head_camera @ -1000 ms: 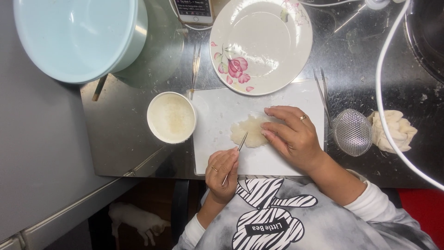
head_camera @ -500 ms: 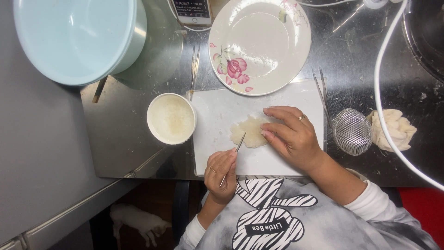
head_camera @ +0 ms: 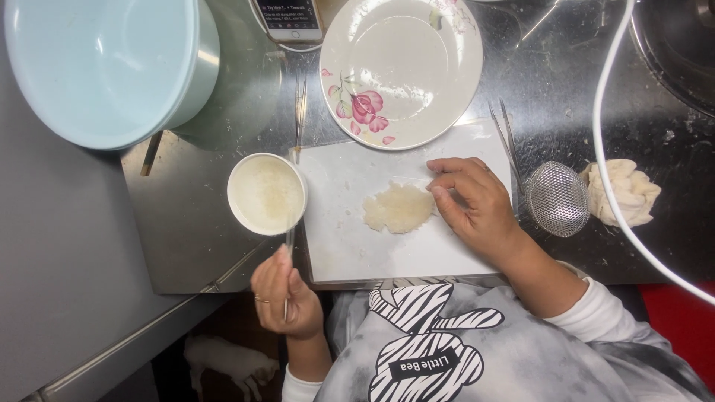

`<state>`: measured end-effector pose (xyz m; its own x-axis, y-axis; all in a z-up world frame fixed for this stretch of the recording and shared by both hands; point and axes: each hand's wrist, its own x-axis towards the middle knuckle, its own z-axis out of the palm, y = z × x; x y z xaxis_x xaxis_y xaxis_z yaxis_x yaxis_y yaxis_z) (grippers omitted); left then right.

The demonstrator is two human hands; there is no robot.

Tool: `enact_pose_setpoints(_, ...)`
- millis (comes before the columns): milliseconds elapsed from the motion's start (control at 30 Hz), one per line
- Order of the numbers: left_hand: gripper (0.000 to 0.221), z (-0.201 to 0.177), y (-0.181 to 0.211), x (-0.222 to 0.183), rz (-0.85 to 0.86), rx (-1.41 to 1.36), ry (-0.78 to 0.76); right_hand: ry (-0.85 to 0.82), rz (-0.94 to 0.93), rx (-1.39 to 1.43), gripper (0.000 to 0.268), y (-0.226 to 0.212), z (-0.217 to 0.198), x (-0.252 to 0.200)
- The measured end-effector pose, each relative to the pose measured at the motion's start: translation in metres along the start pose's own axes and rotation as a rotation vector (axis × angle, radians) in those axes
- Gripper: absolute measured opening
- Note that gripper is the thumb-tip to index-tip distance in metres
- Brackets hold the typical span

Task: Using tweezers to remove small impurities from a bird's nest on a prep surface.

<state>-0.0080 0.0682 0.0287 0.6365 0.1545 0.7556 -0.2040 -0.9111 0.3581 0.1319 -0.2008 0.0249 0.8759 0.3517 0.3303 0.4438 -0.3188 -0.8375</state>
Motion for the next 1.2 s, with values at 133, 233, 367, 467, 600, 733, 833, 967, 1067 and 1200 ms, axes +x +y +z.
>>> enact_pose_setpoints(133,0.013,-0.009,-0.013,0.007,0.004,0.263,-0.036,-0.049,0.042,0.028,0.013,0.002,-0.001,-0.005)
enact_pose_setpoints(233,0.01,-0.01,-0.005,0.003,-0.018,0.324,-0.089,-0.159,0.143,0.031,0.022,-0.005,-0.007,-0.009)
enact_pose_setpoints(367,0.01,0.005,0.024,-0.014,-0.016,-0.074,-0.07,-0.281,0.28,-0.009,0.034,-0.01,-0.014,-0.016)
enact_pose_setpoints(467,0.015,0.022,0.046,-0.021,-0.009,-0.392,-0.172,-0.355,0.362,-0.017,0.038,-0.007,-0.013,-0.021)
enact_pose_setpoints(600,0.015,0.048,0.064,-0.024,-0.107,-0.584,-0.226,-0.275,0.317,0.0,0.036,-0.007,-0.009,-0.019)
enact_pose_setpoints(733,0.016,0.054,0.066,-0.025,-0.114,-0.59,-0.264,-0.276,0.295,-0.028,0.034,-0.008,-0.008,-0.017)
enact_pose_setpoints(833,0.017,0.056,0.066,-0.028,-0.111,-0.602,-0.286,-0.261,0.298,-0.002,0.035,-0.005,-0.007,-0.019)
enact_pose_setpoints(967,0.017,0.057,0.066,-0.027,-0.119,-0.614,-0.297,-0.259,0.29,0.006,0.034,-0.004,-0.008,-0.018)
enact_pose_setpoints(1067,0.018,0.058,0.066,-0.027,-0.123,-0.621,-0.301,-0.26,0.287,0.005,0.034,-0.004,-0.008,-0.018)
enact_pose_setpoints(1200,0.018,0.06,0.063,-0.029,-0.118,-0.626,-0.305,-0.254,0.286,0.008,0.034,-0.003,-0.007,-0.019)
